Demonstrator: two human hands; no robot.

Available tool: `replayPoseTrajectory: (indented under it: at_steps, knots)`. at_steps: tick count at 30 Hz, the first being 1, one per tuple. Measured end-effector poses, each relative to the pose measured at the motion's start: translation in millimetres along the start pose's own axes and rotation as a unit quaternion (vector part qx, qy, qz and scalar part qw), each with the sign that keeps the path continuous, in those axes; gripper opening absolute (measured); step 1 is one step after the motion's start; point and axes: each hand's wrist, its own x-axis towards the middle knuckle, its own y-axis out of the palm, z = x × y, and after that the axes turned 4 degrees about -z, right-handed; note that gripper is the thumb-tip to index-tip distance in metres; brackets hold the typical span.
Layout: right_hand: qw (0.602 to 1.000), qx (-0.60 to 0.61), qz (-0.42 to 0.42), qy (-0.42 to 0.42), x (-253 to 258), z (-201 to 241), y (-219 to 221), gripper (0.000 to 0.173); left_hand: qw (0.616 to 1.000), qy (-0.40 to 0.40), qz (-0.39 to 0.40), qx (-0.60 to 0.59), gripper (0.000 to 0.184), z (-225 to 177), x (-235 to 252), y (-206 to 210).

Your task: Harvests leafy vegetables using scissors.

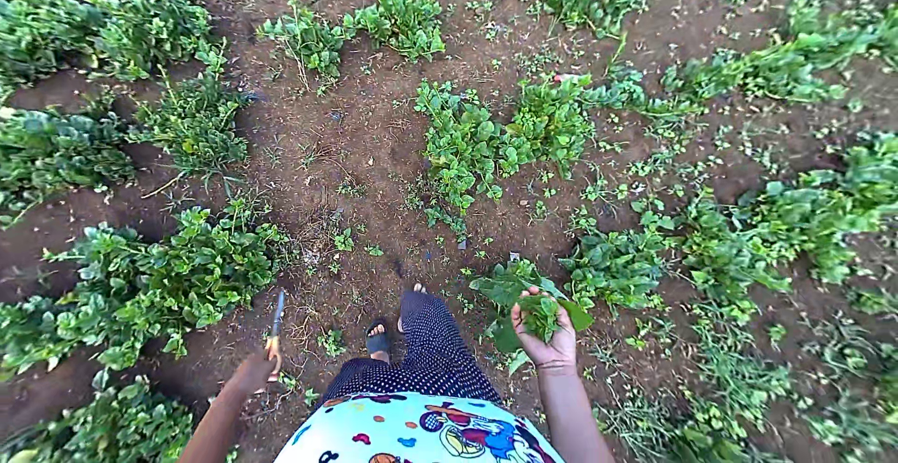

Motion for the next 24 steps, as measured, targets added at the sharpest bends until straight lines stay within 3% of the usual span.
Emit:
replayPoseTrajectory:
  at_steps: [3, 6, 12, 17, 24]
  knots:
    - [0.999, 0.01, -0.044, -0.025, 19.4, 11.0, 13.5, 0.04, 0.989, 0.046, 0.065, 0.125, 0.042, -45.1, 15.4, -2.7]
    - [0.995, 0.008, -0.092, -0.04, 45.1, 23.2, 29.9, 0.038, 0.981, 0.048, 0.087, 0.165, 0.042, -91.3, 29.6, -4.8]
    - [0.989, 0.019, -0.145, -0.031, 118.6, 41.2, 71.5, 0.04, 0.971, -0.054, 0.184, 0.142, 0.04, -185.1, 31.3, -33.1]
    - [0.984, 0.023, -0.177, -0.009, 166.2, 56.6, 124.3, 0.04, 0.967, -0.064, 0.178, 0.17, 0.041, -275.0, 35.9, -61.9]
    - [0.985, 0.029, -0.172, 0.009, 213.3, 61.6, 184.5, 0.039, 0.979, -0.006, 0.164, 0.118, 0.043, -418.8, 46.8, -105.7]
